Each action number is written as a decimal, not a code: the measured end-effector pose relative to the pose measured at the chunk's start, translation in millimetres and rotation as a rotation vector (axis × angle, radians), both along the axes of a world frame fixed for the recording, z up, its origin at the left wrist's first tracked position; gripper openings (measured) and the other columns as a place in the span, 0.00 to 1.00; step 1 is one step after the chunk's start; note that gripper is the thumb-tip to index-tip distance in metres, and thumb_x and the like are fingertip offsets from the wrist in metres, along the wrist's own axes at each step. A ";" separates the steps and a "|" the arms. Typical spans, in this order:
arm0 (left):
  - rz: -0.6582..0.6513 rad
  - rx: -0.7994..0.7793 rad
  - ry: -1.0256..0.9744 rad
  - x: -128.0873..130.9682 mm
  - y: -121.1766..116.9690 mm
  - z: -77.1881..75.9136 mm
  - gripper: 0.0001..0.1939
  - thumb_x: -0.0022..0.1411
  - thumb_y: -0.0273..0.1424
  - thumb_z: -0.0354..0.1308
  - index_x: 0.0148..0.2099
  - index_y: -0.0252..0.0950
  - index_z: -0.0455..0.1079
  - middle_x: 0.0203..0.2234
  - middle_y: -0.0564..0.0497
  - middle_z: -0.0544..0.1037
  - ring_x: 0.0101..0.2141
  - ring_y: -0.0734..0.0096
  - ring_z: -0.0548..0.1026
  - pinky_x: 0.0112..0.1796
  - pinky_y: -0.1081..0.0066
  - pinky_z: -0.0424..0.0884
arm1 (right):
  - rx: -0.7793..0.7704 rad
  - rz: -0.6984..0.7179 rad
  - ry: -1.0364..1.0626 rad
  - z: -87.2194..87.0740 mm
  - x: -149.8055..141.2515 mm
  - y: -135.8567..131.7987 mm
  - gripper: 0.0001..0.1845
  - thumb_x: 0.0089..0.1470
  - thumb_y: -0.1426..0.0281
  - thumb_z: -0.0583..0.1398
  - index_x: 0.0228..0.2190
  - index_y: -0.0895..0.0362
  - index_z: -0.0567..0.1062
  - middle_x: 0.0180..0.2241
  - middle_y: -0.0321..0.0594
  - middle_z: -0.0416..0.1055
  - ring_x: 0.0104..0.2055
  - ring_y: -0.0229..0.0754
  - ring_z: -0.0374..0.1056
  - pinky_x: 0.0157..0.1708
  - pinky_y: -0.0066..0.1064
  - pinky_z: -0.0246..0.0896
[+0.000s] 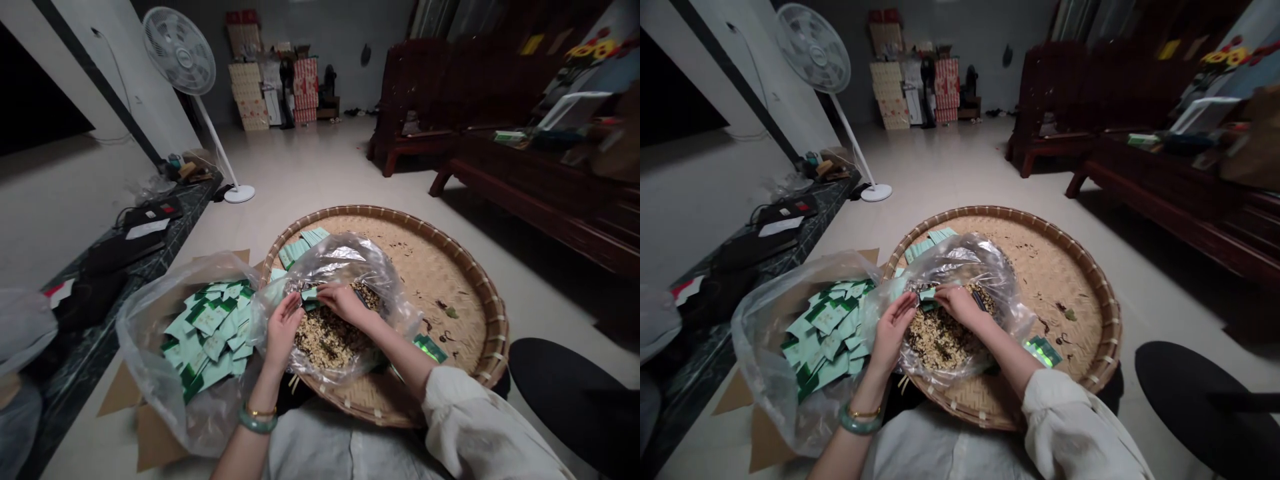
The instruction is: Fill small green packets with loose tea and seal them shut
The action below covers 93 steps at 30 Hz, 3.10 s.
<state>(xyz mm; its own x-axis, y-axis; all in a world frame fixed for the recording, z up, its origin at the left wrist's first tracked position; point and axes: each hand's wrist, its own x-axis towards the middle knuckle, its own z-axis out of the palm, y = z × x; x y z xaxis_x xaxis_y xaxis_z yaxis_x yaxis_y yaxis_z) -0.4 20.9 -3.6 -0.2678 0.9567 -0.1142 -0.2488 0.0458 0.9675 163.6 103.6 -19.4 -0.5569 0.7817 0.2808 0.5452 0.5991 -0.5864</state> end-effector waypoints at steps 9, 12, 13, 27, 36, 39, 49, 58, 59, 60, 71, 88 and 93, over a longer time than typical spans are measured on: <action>-0.157 -0.059 0.121 17.9 -4.6 7.2 0.12 0.47 0.37 0.65 0.30 0.32 0.74 0.22 0.52 0.78 0.26 0.70 0.74 0.30 0.74 0.70 | -0.233 -0.145 0.513 30.9 7.3 -49.1 0.16 0.55 0.72 0.54 0.47 0.57 0.68 0.34 0.42 0.69 0.34 0.40 0.68 0.34 0.30 0.66; -0.179 -0.052 0.199 22.4 -9.3 13.0 0.12 0.46 0.37 0.65 0.23 0.33 0.72 0.16 0.56 0.73 0.21 0.75 0.69 0.25 0.76 0.66 | -0.012 -0.069 0.311 41.1 15.2 -60.8 0.25 0.55 0.76 0.53 0.54 0.54 0.65 0.41 0.47 0.66 0.41 0.43 0.67 0.39 0.34 0.66; -0.188 -0.051 0.205 23.3 -10.6 14.4 0.12 0.46 0.37 0.66 0.22 0.33 0.72 0.16 0.56 0.73 0.21 0.75 0.68 0.25 0.76 0.65 | 0.059 -0.048 0.240 42.3 17.4 -62.9 0.24 0.55 0.76 0.53 0.54 0.54 0.65 0.42 0.48 0.66 0.41 0.44 0.67 0.39 0.35 0.66; -0.196 -0.080 0.266 23.4 -16.4 7.8 0.10 0.47 0.33 0.65 0.33 0.35 0.78 0.26 0.50 0.80 0.29 0.67 0.75 0.35 0.71 0.70 | 0.532 -0.185 0.032 38.5 25.8 -70.4 0.11 0.59 0.68 0.56 0.32 0.57 0.77 0.34 0.48 0.69 0.39 0.47 0.62 0.37 0.38 0.64; -0.053 -0.017 0.432 20.8 -19.3 -0.3 0.06 0.48 0.34 0.64 0.29 0.37 0.77 0.28 0.49 0.80 0.35 0.61 0.75 0.43 0.65 0.69 | 0.176 -0.118 0.255 37.5 31.2 -71.8 0.11 0.57 0.71 0.59 0.22 0.56 0.71 0.24 0.41 0.69 0.33 0.44 0.61 0.32 0.35 0.62; -0.054 -0.010 0.412 20.8 -21.5 -4.9 0.07 0.48 0.35 0.65 0.31 0.38 0.78 0.29 0.49 0.80 0.34 0.62 0.75 0.43 0.65 0.71 | 0.273 -0.141 0.376 34.8 31.8 -77.6 0.08 0.56 0.72 0.59 0.25 0.56 0.72 0.28 0.42 0.72 0.35 0.44 0.63 0.34 0.36 0.64; -0.130 -0.160 -0.173 24.8 -20.9 -9.9 0.22 0.40 0.42 0.70 0.36 0.34 0.78 0.35 0.47 0.79 0.31 0.68 0.76 0.32 0.65 0.79 | 0.374 -0.261 0.391 27.1 28.0 -106.6 0.08 0.58 0.75 0.56 0.28 0.57 0.73 0.22 0.38 0.68 0.28 0.40 0.60 0.27 0.32 0.62; -0.190 -0.176 -0.062 20.3 -18.3 -15.7 0.22 0.44 0.43 0.68 0.39 0.34 0.78 0.39 0.45 0.79 0.37 0.62 0.77 0.35 0.63 0.79 | -0.006 -0.349 0.514 20.2 27.1 -100.4 0.07 0.56 0.72 0.56 0.31 0.56 0.75 0.31 0.42 0.74 0.34 0.42 0.68 0.35 0.33 0.66; -0.190 -0.175 -0.048 19.9 -19.2 -17.0 0.22 0.45 0.44 0.67 0.39 0.34 0.78 0.40 0.45 0.79 0.38 0.62 0.77 0.36 0.63 0.78 | -0.147 -0.356 0.543 19.2 26.4 -99.0 0.06 0.55 0.70 0.57 0.30 0.57 0.74 0.30 0.40 0.74 0.32 0.41 0.68 0.33 0.32 0.66; -0.191 -0.174 -0.036 19.6 -20.4 -18.1 0.22 0.45 0.44 0.67 0.40 0.34 0.78 0.40 0.45 0.79 0.38 0.61 0.77 0.36 0.63 0.78 | -0.305 -0.353 0.584 18.7 25.7 -97.1 0.06 0.54 0.67 0.58 0.30 0.57 0.74 0.29 0.39 0.74 0.30 0.41 0.69 0.31 0.31 0.66; -0.376 -0.107 0.246 9.0 -18.9 -12.5 0.26 0.58 0.46 0.55 0.51 0.33 0.73 0.46 0.40 0.78 0.46 0.56 0.75 0.47 0.59 0.71 | -1.037 -0.168 0.878 24.4 31.0 -83.4 0.23 0.42 0.51 0.64 0.31 0.58 0.73 0.29 0.36 0.74 0.30 0.39 0.70 0.29 0.31 0.69; -0.346 0.539 1.197 18.5 -22.6 -11.0 0.26 0.53 0.19 0.55 0.56 0.34 0.65 0.45 0.43 0.76 0.44 0.58 0.68 0.45 0.57 0.70 | -0.934 -0.087 0.664 11.2 28.4 -84.1 0.27 0.49 0.47 0.58 0.26 0.60 0.73 0.25 0.35 0.69 0.31 0.39 0.63 0.38 0.33 0.58; -0.250 0.430 1.106 16.7 -20.9 -14.4 0.21 0.52 0.22 0.57 0.50 0.36 0.70 0.40 0.45 0.78 0.42 0.57 0.70 0.44 0.57 0.70 | -0.943 -0.049 0.601 34.6 36.3 -71.3 0.29 0.55 0.48 0.52 0.33 0.61 0.76 0.34 0.43 0.75 0.37 0.44 0.69 0.34 0.33 0.64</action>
